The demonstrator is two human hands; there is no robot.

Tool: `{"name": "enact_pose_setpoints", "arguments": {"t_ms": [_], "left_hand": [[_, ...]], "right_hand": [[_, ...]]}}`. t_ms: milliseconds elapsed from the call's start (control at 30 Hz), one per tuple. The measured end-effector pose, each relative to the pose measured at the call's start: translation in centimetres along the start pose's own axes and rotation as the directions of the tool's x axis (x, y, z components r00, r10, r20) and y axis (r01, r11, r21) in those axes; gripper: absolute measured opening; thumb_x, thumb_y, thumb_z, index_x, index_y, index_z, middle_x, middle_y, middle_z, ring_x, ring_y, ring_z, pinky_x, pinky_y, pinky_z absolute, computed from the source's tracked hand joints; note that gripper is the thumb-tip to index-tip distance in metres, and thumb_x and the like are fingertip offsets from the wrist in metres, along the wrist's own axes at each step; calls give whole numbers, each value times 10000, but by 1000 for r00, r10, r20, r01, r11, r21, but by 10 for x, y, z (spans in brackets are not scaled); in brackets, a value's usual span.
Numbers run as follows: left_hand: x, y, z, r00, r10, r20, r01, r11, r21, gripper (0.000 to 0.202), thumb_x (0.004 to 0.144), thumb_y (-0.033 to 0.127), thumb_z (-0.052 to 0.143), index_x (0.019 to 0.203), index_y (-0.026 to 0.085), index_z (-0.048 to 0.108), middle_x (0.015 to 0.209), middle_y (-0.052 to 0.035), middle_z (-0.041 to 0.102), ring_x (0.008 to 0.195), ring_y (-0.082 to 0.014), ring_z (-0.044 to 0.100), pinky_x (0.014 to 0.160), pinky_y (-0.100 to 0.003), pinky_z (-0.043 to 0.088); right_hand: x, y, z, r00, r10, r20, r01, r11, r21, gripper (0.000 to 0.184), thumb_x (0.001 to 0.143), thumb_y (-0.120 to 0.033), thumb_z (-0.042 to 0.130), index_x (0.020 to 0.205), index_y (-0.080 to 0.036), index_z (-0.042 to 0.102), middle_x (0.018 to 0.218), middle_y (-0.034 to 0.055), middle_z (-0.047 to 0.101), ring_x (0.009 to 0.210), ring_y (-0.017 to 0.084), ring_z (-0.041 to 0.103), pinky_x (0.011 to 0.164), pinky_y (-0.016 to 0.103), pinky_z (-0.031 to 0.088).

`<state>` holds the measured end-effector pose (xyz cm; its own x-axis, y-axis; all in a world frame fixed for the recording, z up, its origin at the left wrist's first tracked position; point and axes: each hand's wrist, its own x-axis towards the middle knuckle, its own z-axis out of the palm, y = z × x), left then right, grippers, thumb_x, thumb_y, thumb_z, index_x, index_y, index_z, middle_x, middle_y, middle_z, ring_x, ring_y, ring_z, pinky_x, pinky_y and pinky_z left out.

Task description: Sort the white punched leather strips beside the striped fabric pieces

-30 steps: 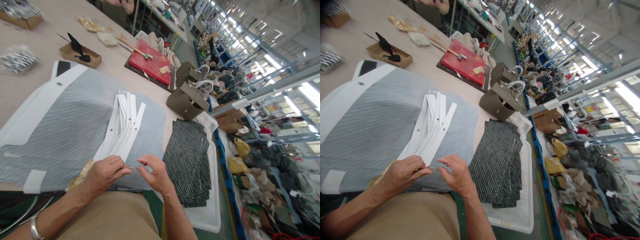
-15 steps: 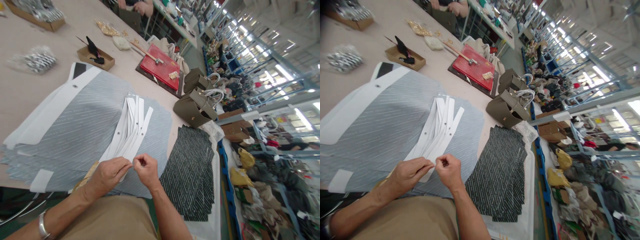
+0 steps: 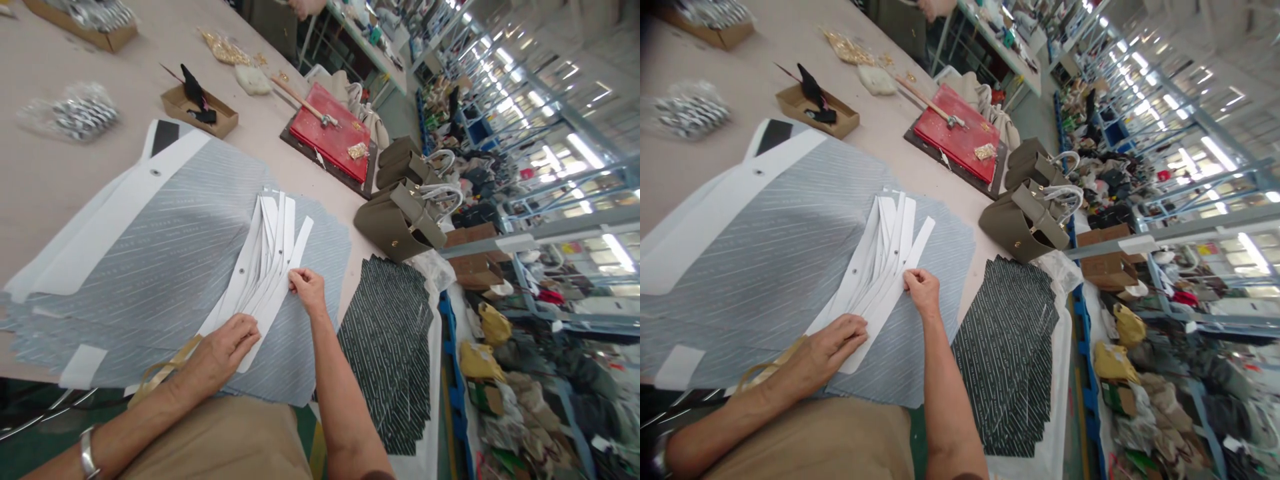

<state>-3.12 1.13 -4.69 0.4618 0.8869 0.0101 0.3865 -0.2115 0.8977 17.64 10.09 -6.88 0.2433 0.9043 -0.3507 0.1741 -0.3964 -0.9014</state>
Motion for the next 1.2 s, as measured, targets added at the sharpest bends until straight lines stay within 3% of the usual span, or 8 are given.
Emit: {"name": "enact_pose_setpoints", "arguments": {"t_ms": [100,200,333,433,600,800,1000,1200], "left_hand": [[2,1,-1,1000,-6,-15,6,1000,24,270,987,321,412,825,218,602,937,-30,646,870,-160,641,796,-271,520],[2,1,-1,1000,0,-15,1,999,44,279,983,309,410,810,220,610,969,-33,657,886,-158,651,793,-263,521],[0,1,0,1000,4,0,-4,998,62,291,983,306,404,807,222,620,1057,-44,671,1026,-170,652,847,-263,517],[-3,5,2,999,-12,46,10,999,42,282,978,306,420,806,226,628,1109,-42,682,1068,-175,653,857,-261,520],[-4,17,3,994,-6,107,-2,997,76,270,969,316,446,809,235,647,1154,-41,696,1033,-185,682,829,-273,532],[-6,24,5,996,40,84,-48,995,89,269,952,308,470,794,232,674,1100,-43,712,999,-191,682,826,-280,526],[-14,26,2,997,69,18,-70,997,34,318,957,394,487,724,219,613,718,18,657,672,-141,627,630,-220,479],[-11,28,1,970,232,-74,-219,964,152,427,978,494,459,672,208,546,639,19,589,613,-142,562,612,-254,411]], "right_hand": [[5,1,-1,1000,17,8,-15,991,-133,217,750,-336,647,879,-162,666,524,-69,585,476,100,583,468,190,457],[12,5,-9,994,105,-28,-108,969,-223,457,713,-367,730,1103,-177,584,533,-94,583,406,99,566,417,190,444],[10,9,-15,968,240,-75,-249,959,-139,586,701,-420,754,1158,-143,514,580,-82,569,405,105,544,377,205,439],[-5,7,-9,986,162,-45,-167,973,-157,656,704,-473,748,1218,-149,503,715,-31,619,582,137,625,491,237,518],[-28,-1,4,999,-50,-7,42,889,-455,936,573,-465,853,1364,-147,467,1068,83,647,913,206,644,865,356,528],[-23,12,-11,994,46,100,-22,972,-233,766,662,-333,752,1372,-197,498,1017,32,668,703,146,635,654,285,547],[-41,31,-87,988,-76,-136,76,997,-9,486,670,-238,590,1147,-182,668,968,27,743,876,192,683,840,331,547],[-91,40,-225,818,-48,-573,-119,961,-250,577,656,-266,621,1213,-117,658,1104,130,728,1072,267,669,935,402,524]]}}
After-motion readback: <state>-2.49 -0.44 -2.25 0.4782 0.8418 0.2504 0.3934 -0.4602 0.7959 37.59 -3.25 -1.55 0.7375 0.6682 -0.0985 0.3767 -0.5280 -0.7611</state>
